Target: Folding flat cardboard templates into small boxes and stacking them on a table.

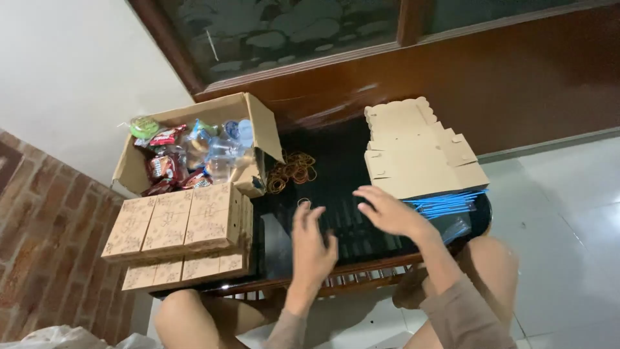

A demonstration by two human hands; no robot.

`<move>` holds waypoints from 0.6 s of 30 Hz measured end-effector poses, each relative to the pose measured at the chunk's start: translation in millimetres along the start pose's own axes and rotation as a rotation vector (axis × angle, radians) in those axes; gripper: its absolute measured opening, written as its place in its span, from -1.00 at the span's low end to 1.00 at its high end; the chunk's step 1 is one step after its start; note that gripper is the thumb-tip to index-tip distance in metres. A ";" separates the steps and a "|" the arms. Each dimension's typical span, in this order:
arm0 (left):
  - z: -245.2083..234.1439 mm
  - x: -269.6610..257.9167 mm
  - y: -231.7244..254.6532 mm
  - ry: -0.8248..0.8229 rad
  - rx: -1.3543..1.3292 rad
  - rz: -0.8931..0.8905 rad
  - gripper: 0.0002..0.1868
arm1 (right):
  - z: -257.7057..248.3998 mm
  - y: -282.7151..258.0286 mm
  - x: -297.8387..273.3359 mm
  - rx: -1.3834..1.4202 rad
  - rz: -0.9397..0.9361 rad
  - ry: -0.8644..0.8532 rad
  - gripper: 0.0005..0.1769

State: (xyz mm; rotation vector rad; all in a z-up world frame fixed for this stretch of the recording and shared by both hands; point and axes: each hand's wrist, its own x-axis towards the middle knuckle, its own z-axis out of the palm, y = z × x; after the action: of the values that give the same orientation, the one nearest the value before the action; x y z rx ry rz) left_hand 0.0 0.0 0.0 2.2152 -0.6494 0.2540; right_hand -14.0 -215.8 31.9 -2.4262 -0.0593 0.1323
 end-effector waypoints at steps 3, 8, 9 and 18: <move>44.5 1.7 0.6 -0.163 -0.056 0.165 -0.37 | -23.4 9.6 -8.6 0.066 0.127 0.102 -0.48; 71.2 11.9 27.2 -0.462 0.007 0.156 -0.31 | -39.5 64.5 -12.8 -0.010 0.202 0.181 -0.38; 82.2 14.0 25.9 -0.512 0.036 0.158 -0.28 | -42.3 78.6 -12.4 -0.004 0.268 0.202 -0.34; 138.6 73.7 24.2 -0.484 0.116 0.215 -0.41 | -17.0 150.3 15.6 -0.231 0.376 0.148 -0.11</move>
State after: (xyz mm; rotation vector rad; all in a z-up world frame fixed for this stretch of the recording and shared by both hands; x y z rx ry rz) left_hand 45.8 -144.2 -48.2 2.3346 -1.1621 -0.1506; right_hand 4.4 -339.2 -54.8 -2.6457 0.4735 0.1194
